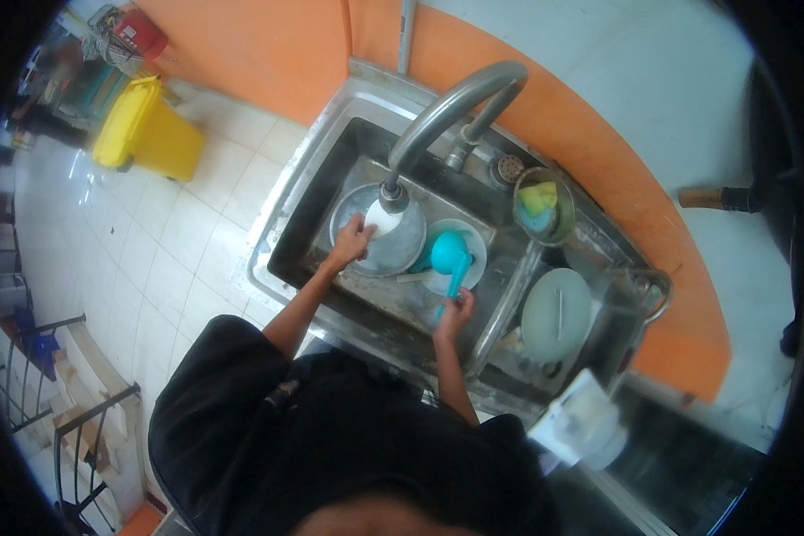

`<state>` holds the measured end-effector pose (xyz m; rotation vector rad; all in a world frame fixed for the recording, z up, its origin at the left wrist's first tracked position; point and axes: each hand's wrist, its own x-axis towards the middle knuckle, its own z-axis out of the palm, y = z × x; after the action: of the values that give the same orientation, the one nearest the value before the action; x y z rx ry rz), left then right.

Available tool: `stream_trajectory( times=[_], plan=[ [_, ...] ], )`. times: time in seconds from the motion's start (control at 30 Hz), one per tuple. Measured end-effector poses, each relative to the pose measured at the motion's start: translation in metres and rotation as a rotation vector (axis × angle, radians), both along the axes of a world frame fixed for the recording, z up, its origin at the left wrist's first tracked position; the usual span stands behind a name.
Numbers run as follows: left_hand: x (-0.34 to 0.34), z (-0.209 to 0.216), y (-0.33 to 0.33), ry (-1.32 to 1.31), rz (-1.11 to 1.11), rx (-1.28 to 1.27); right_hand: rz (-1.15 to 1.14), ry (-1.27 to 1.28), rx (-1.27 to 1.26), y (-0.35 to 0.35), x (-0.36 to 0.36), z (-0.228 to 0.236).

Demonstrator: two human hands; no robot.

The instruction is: The person washes a white cutting board, a black pot, a metal bowl, a white ladle, and a green ladle in a double-basin stainless steel sink using a yellow sponge and running water. The person scrubs and rinses each item and places them in the adjacent basin.

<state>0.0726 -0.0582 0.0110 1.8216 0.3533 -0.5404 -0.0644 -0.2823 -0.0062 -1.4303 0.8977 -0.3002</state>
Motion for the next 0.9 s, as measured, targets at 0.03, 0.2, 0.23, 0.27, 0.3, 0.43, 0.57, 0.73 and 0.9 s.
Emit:
stream_trajectory(
  times=[0.03, 0.2, 0.23, 0.27, 0.3, 0.43, 0.57, 0.73, 0.9],
  plan=[
    [-0.001, 0.004, 0.000, 0.013, 0.015, -0.068, -0.014, -0.006, 0.016, 0.000, -0.002, 0.001],
    [-0.003, 0.019, -0.007, 0.065, 0.034, -0.365, 0.000, 0.027, 0.017, -0.001, -0.013, 0.003],
    [0.000, 0.019, -0.010, 0.042, 0.017, -0.397, 0.012, 0.021, 0.003, -0.001, -0.015, 0.003],
    [0.003, 0.019, -0.014, 0.013, -0.006, -0.436, -0.006, 0.025, 0.037, -0.001, -0.017, 0.003],
    [0.007, 0.017, -0.017, -0.013, -0.028, -0.474, -0.016, 0.033, 0.060, 0.000, -0.018, 0.003],
    [0.027, 0.007, -0.036, -0.128, -0.002, -0.648, -0.070, -0.018, 0.265, 0.002, -0.023, 0.004],
    [0.044, -0.002, -0.047, 0.120, -0.059, -0.904, -0.041, 0.011, 0.355, 0.003, -0.026, 0.003],
    [0.041, 0.002, -0.054, 0.504, -0.143, -1.267, 0.005, 0.014, 0.363, 0.002, -0.031, 0.000],
    [0.031, 0.012, -0.052, 0.583, 0.027, -1.337, -0.051, 0.042, 0.390, 0.000, -0.038, -0.004]
  ],
)
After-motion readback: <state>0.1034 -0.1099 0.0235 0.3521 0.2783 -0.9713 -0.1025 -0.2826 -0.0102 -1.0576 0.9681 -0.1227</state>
